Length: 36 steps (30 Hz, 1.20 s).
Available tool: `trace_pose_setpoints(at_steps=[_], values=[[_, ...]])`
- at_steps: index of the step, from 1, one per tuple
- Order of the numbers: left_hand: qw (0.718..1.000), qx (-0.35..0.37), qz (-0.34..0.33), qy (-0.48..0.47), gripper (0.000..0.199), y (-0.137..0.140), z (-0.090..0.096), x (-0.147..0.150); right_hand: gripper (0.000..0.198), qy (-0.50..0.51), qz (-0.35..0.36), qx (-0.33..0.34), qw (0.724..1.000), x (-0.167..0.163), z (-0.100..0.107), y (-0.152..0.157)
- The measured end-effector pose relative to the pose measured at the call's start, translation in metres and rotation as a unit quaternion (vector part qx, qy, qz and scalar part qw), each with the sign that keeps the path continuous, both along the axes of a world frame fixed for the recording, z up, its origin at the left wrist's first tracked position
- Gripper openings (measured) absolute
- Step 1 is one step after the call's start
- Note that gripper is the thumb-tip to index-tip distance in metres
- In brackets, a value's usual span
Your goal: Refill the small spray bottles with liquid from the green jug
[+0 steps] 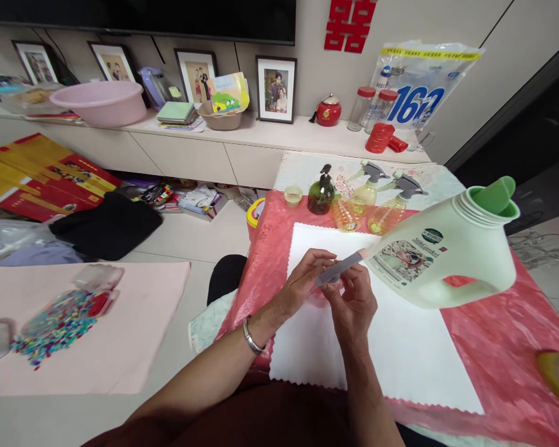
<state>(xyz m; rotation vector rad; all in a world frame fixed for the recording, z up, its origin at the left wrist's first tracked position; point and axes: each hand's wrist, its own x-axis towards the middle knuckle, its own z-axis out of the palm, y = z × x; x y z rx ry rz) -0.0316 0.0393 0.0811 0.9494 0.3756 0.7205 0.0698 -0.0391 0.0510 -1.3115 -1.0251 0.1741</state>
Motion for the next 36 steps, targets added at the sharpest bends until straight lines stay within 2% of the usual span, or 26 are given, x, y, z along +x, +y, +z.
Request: trace_pose_setpoints(at_steps=[6, 9, 14, 18, 21, 26, 29, 36], values=[[1.000, 0.008, 0.019, 0.013, 0.027, 0.001, -0.010, -0.002, 0.032, 0.016, -0.041, -0.010, 0.999, -0.011, -0.003, 0.000], [0.999, 0.036, 0.021, 0.007, 0.025, -0.001, -0.014, -0.005, 0.034, 0.003, -0.071, -0.032, 0.997, -0.015, -0.005, 0.000], [0.997, 0.070, 0.027, 0.005, 0.043, -0.013, -0.007, 0.000, 0.031, -0.027, -0.113, -0.056, 0.992, -0.017, -0.004, 0.000], [0.993, 0.055, 0.083, 0.061, 0.039, -0.025, 0.000, 0.012, 0.031, -0.055, -0.130, -0.066, 0.988, -0.018, 0.000, 0.000], [0.985, 0.070, 0.121, 0.105, 0.031, -0.027, 0.000, 0.017, 0.031, -0.061, -0.123, -0.062, 0.989, -0.018, 0.000, 0.000], [0.959, 0.175, 0.172, 0.140, 0.025, -0.019, -0.003, 0.012, 0.031, -0.053, -0.092, -0.065, 0.992, -0.018, -0.003, 0.000], [0.954, 0.209, 0.168, 0.136, 0.023, -0.015, -0.004, 0.008, 0.032, -0.047, -0.082, -0.068, 0.993, -0.017, -0.008, -0.001], [0.959, 0.229, 0.126, 0.109, 0.024, -0.006, -0.004, 0.001, 0.038, -0.049, -0.046, -0.103, 0.992, -0.009, -0.021, -0.005]])
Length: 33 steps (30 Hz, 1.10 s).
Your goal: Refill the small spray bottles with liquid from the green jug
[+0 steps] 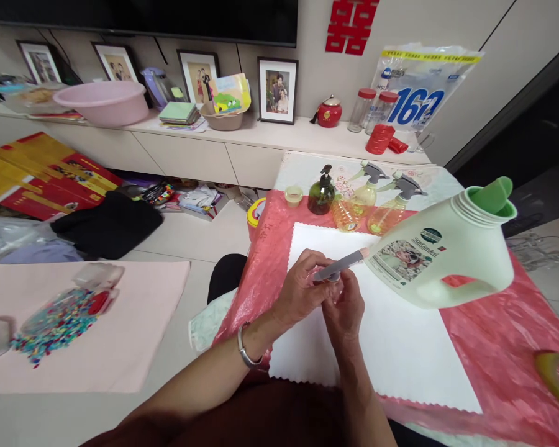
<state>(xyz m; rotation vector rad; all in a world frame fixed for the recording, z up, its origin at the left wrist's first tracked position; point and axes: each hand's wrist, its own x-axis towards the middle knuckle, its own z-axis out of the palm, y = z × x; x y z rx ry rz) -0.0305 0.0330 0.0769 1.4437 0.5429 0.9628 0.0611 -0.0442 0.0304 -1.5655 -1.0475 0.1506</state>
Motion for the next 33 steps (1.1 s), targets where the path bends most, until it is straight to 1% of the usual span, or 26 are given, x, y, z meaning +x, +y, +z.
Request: trace_pose_setpoints(at_steps=[6, 9, 14, 19, 21, 23, 26, 27, 29, 31, 33], values=[[0.997, -0.008, -0.064, 0.045, 0.023, 0.012, 0.008, -0.006, 0.045, -0.004, 0.026, -0.035, 0.999, 0.003, 0.001, -0.001], [0.994, 0.007, -0.096, 0.052, 0.024, 0.018, 0.009, -0.006, 0.042, -0.002, 0.034, -0.044, 0.998, 0.004, 0.003, -0.001], [0.989, 0.045, -0.130, 0.062, 0.020, 0.028, 0.003, -0.007, 0.039, -0.003, 0.041, -0.049, 0.998, 0.006, 0.008, -0.002], [0.985, 0.052, -0.152, 0.055, 0.020, 0.028, 0.005, -0.008, 0.035, -0.010, 0.047, -0.047, 0.998, 0.007, 0.010, -0.002], [0.985, 0.053, -0.151, 0.059, 0.022, 0.024, 0.007, -0.007, 0.036, -0.010, 0.039, -0.041, 0.998, 0.006, 0.009, -0.001], [0.990, 0.036, -0.129, 0.054, 0.030, 0.016, 0.008, -0.004, 0.038, -0.010, 0.034, -0.038, 0.999, 0.005, 0.007, -0.001], [0.996, -0.049, -0.071, 0.014, 0.044, 0.007, 0.006, 0.001, 0.043, -0.012, 0.032, -0.038, 0.999, 0.005, 0.005, 0.000], [0.996, -0.068, -0.054, 0.004, 0.044, 0.005, 0.004, 0.003, 0.044, -0.012, 0.033, -0.039, 0.999, 0.005, 0.005, 0.000], [0.997, -0.069, -0.035, 0.001, 0.040, 0.004, 0.002, 0.005, 0.043, -0.013, 0.030, -0.038, 0.999, 0.006, 0.004, 0.000], [0.998, -0.050, -0.036, 0.004, 0.033, 0.005, 0.000, 0.004, 0.041, -0.013, 0.031, -0.039, 0.999, 0.007, 0.004, -0.001], [0.997, -0.050, -0.056, -0.007, 0.028, 0.009, -0.001, 0.003, 0.040, -0.013, 0.035, -0.041, 0.998, 0.008, 0.004, -0.001]])
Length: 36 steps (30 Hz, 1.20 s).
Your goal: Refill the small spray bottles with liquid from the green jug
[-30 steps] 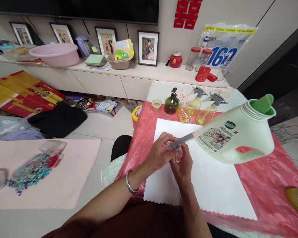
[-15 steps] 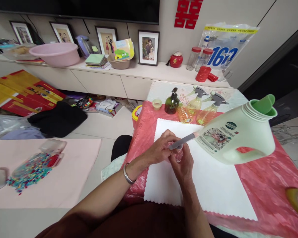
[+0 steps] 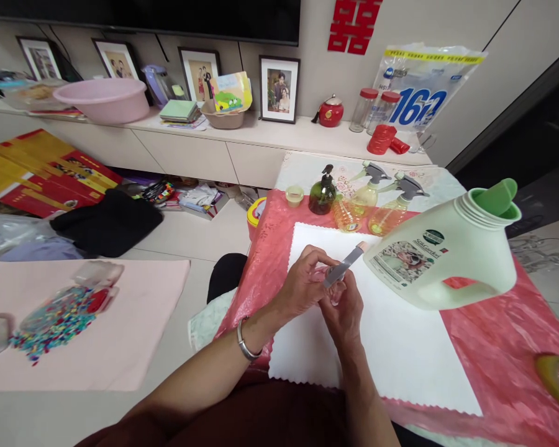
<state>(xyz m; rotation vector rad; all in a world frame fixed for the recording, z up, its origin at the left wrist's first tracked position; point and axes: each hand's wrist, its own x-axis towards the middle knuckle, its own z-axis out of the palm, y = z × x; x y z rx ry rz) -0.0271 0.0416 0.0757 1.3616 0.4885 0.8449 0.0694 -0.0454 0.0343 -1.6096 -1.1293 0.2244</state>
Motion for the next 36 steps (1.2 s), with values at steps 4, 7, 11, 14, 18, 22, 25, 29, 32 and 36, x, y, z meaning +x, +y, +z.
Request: trace_pose_setpoints(at_steps=[4, 7, 11, 14, 18, 22, 25, 29, 32, 36], values=[[0.999, -0.014, -0.031, -0.033, 0.026, 0.005, 0.000, -0.002, 0.040, 0.002, 0.010, -0.004, 1.000, 0.001, 0.002, -0.001], [0.998, -0.022, -0.051, -0.033, 0.025, 0.007, 0.004, -0.002, 0.040, 0.002, 0.017, -0.005, 1.000, 0.001, 0.005, -0.001], [0.999, -0.015, -0.049, -0.020, 0.024, 0.007, 0.009, -0.003, 0.039, 0.000, 0.021, -0.002, 1.000, 0.001, 0.007, -0.002], [0.999, -0.026, -0.039, -0.013, 0.025, 0.005, 0.004, -0.003, 0.037, -0.006, 0.021, 0.004, 1.000, 0.002, 0.006, -0.002], [0.999, -0.039, -0.025, 0.000, 0.030, 0.001, -0.006, -0.005, 0.037, -0.018, 0.024, 0.013, 0.999, 0.002, 0.003, -0.001], [0.999, -0.023, -0.008, 0.028, 0.035, -0.004, -0.013, -0.015, 0.050, -0.030, 0.043, 0.020, 0.998, 0.001, -0.002, -0.003], [0.998, -0.037, 0.022, 0.036, 0.044, -0.008, -0.020, -0.024, 0.059, 0.002, 0.020, 0.014, 1.000, 0.001, -0.006, -0.007], [0.992, -0.108, 0.047, 0.037, 0.049, -0.014, -0.031, -0.032, 0.072, 0.070, 0.044, 0.024, 0.996, 0.008, 0.002, -0.019], [0.971, -0.236, -0.002, -0.018, 0.054, -0.020, -0.035, -0.032, 0.090, 0.163, 0.116, 0.055, 0.978, 0.016, 0.021, -0.029], [0.900, -0.388, -0.177, -0.092, 0.064, -0.030, -0.032, -0.029, 0.093, 0.211, 0.179, 0.077, 0.958, 0.023, 0.048, -0.038]])
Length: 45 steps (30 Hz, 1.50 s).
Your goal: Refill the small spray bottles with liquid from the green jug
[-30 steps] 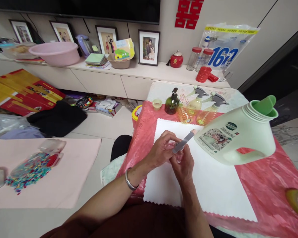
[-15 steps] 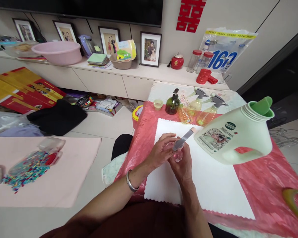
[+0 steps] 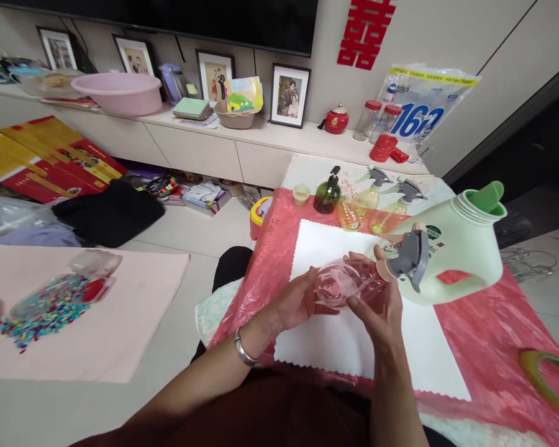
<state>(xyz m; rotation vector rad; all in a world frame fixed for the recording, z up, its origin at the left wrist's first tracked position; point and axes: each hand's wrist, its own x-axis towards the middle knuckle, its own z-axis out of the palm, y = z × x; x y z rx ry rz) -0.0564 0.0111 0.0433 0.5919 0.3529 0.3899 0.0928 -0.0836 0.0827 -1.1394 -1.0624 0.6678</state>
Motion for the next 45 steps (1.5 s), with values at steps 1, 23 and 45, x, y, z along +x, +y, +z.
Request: trace_pose_setpoints(at_steps=[1, 23, 45], values=[[0.999, -0.023, -0.033, -0.025, 0.067, -0.002, 0.002, 0.001, 0.093, 0.000, 0.012, 0.005, 1.000, 0.001, 0.005, -0.002], [0.972, 0.189, 0.009, -0.140, 0.090, -0.045, 0.001, 0.016, 0.087, -0.018, -0.264, -0.090, 0.960, -0.032, 0.039, -0.071], [0.305, 0.906, 0.191, 0.222, 0.034, 0.016, -0.075, 0.036, 0.131, -0.144, -0.397, -0.058, 0.904, 0.316, 0.000, -0.039]])
